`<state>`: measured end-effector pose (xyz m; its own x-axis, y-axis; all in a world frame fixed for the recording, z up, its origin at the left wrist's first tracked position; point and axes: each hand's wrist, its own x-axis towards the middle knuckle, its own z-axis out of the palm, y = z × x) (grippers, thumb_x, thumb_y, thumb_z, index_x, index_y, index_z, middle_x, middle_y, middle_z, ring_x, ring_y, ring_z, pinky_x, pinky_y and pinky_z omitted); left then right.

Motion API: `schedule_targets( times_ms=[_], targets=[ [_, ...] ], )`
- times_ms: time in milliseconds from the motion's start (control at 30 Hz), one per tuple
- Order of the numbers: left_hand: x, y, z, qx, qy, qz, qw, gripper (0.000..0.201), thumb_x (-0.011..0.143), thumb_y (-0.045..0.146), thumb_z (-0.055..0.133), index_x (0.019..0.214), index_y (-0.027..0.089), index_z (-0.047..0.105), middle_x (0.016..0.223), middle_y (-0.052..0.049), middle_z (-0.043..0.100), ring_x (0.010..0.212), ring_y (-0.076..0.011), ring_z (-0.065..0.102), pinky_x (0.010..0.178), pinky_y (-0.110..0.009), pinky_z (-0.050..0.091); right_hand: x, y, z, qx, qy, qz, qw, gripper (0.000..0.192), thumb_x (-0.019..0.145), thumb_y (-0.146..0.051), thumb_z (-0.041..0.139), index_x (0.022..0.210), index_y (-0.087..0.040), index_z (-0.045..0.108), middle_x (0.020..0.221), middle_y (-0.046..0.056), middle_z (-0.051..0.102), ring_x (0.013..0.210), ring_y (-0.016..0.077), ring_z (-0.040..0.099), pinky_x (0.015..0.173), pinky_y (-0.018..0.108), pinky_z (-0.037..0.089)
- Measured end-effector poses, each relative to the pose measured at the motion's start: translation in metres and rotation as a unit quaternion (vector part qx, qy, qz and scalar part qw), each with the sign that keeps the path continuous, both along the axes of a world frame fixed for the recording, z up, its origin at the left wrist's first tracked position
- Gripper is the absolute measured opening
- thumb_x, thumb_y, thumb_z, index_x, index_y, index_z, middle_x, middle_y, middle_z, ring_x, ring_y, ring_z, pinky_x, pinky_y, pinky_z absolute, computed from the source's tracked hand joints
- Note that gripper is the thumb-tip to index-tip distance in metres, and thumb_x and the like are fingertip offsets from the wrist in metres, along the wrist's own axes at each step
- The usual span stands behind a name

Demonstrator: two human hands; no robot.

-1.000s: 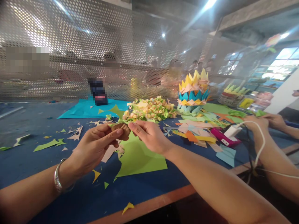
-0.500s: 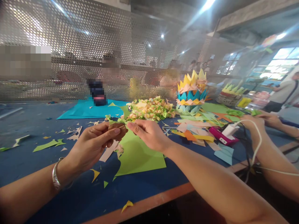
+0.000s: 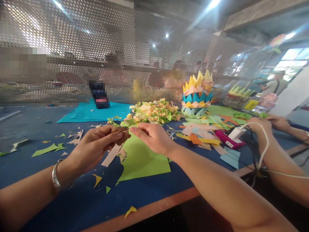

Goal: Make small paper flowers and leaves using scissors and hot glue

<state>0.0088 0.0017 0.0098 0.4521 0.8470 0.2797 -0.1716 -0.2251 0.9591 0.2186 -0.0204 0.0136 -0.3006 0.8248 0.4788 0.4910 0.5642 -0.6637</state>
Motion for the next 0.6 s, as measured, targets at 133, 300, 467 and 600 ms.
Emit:
schedule_targets(
  times_ms=[133, 300, 467, 600],
  targets=[
    [0.0003, -0.0002, 0.0021, -0.003, -0.004, -0.015, 1.0, 0.019, 0.08, 0.029, 0.076, 0.065, 0.019, 0.07, 0.067, -0.001, 0.063, 0.065, -0.0138, 0.053, 0.061, -0.026, 0.04, 0.0007, 0.0016, -0.0014, 0.006, -0.005, 0.004, 1.0, 0.054, 0.098, -0.061, 0.052, 0.062, -0.023, 0.037, 0.061, -0.005, 0.031, 0.056, 0.0115, 0.035, 0.057, 0.031, 0.03],
    [0.0007, -0.0001, 0.001, -0.033, -0.012, -0.015, 0.999, 0.011, 0.077, 0.027, 0.079, 0.07, 0.019, 0.076, 0.073, -0.002, 0.07, 0.07, -0.0144, 0.059, 0.065, -0.026, 0.044, -0.0001, 0.0013, -0.0003, 0.011, -0.001, 0.014, 1.0, 0.055, 0.098, -0.061, 0.052, 0.061, -0.022, 0.039, 0.064, -0.004, 0.037, 0.057, 0.0111, 0.037, 0.058, 0.031, 0.031],
    [0.0003, 0.0019, -0.0003, -0.048, -0.013, -0.024, 0.998, 0.011, 0.075, 0.028, 0.081, 0.069, 0.019, 0.077, 0.078, -0.003, 0.075, 0.079, -0.0153, 0.065, 0.073, -0.025, 0.048, 0.0, 0.0013, 0.0009, 0.018, -0.015, 0.015, 1.0, 0.057, 0.097, -0.063, 0.05, 0.059, -0.022, 0.039, 0.065, -0.002, 0.042, 0.059, 0.0117, 0.041, 0.06, 0.031, 0.034],
    [-0.0008, 0.0044, -0.0007, -0.025, 0.002, -0.029, 0.999, 0.01, 0.076, 0.028, 0.081, 0.072, 0.019, 0.078, 0.078, -0.002, 0.076, 0.077, -0.0136, 0.065, 0.072, -0.023, 0.049, 0.0001, 0.0015, 0.0007, 0.028, -0.019, 0.015, 0.999, 0.057, 0.098, -0.062, 0.05, 0.06, -0.022, 0.038, 0.063, -0.003, 0.038, 0.058, 0.0112, 0.04, 0.06, 0.03, 0.035]
  ],
)
